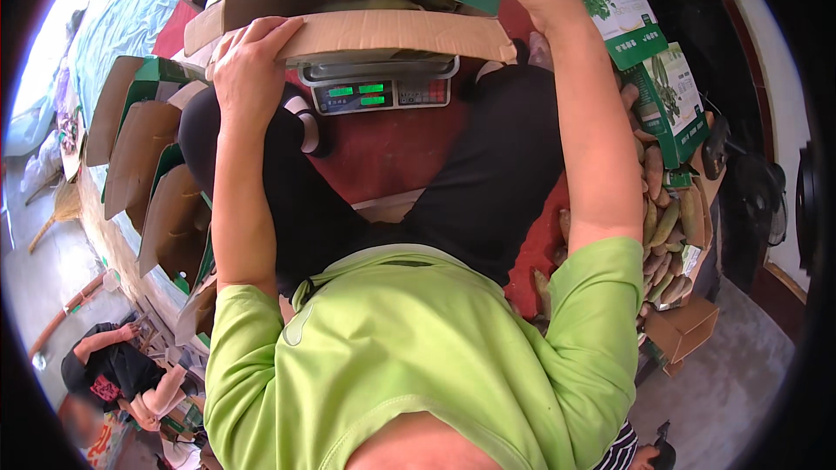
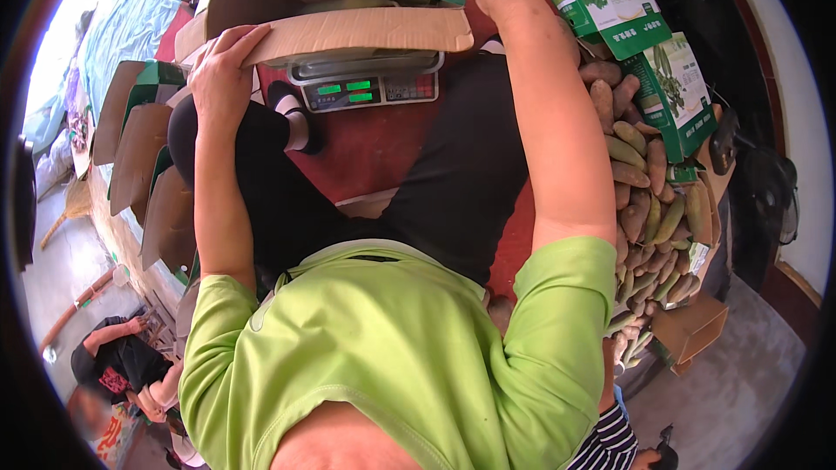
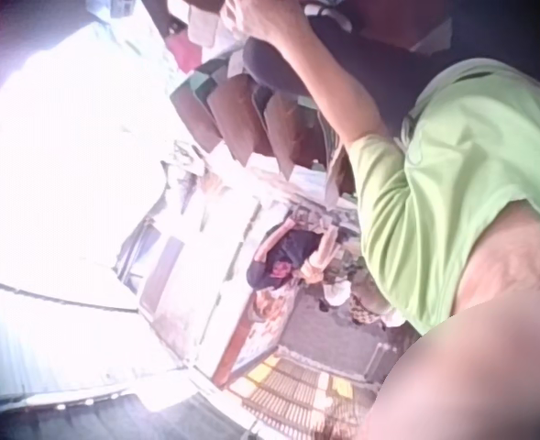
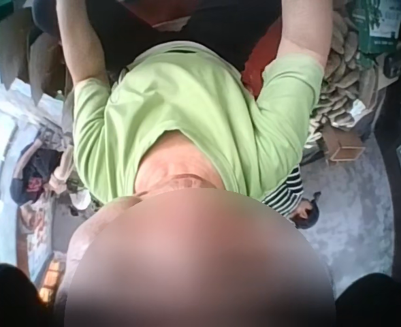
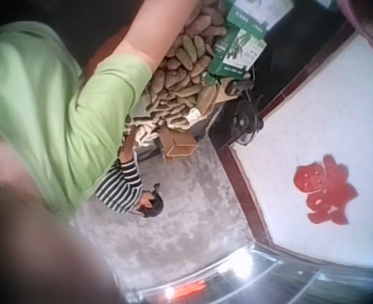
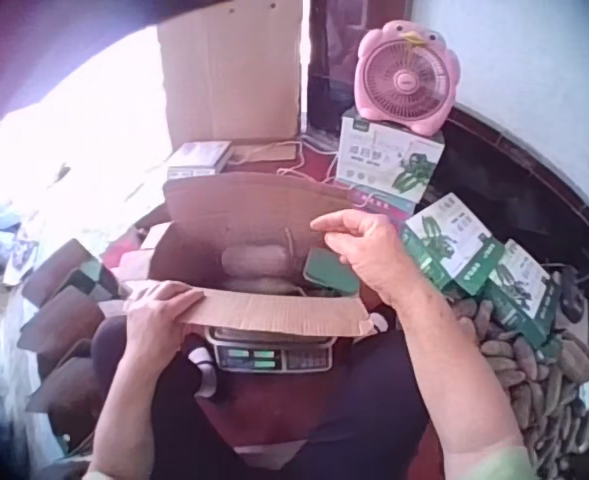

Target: Sorting green radishes from a pile on the floor, weighing them on a digital scale, and packing them into branded cardboard boxes.

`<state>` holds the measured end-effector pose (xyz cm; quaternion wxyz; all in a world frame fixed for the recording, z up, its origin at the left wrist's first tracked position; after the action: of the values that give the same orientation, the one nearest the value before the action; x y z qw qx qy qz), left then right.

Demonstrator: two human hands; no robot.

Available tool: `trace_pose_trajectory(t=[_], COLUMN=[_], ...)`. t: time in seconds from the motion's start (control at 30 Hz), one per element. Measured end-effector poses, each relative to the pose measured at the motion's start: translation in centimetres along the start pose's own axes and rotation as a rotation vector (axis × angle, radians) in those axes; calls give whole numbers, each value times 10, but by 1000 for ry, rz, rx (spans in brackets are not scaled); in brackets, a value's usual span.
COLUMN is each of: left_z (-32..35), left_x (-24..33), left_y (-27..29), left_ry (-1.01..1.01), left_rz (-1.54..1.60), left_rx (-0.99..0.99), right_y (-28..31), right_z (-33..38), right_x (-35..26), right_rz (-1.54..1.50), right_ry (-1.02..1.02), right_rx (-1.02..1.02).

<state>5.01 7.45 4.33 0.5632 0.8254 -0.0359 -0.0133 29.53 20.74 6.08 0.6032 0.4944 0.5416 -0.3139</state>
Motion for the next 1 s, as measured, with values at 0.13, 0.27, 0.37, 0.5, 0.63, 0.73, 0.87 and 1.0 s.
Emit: trace_pose_trajectory(t=[0.13,0.27,0.37,0.5,0.63,0.73,0.87,1.0], left_z=[-2,-3,-3,-1,-1,-4,-4,-2], left_x=[3,4,4,3,3,5,3,2], left_y=[3,1,3,3,2,2,1,2], left_ry=[-35,-11,-1,12,20,9,14,17], left_rz=[62,62,65,37,36,40,28,25], left_rx=[44,3,2,-16,-16,-22,-16,-1], right_y=[25,52,65,86,85,91,81,72], right_z=[-3,13,23,19,22,26,22,26], right_x=[11,24,60,89,79,81,91,78], right_rz=[-118,-134,-2,-38,45,107,-44,83], right_ry=[22,-19,-142,-140,-135,-172,-191,-248], right_rx=[143,383,358,334,350,365,301,270])
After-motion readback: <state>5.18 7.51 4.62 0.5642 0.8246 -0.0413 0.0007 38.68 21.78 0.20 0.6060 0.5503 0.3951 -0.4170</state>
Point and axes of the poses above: each hand's wrist, its own z-axis away from the middle knuckle, its own y-axis out of the back of the hand, x = y × z, the point moved 7 cm from there along -z, towards the middle knuckle, and after that the axes turned 4 degrees about -z, right-handed, at the moved point
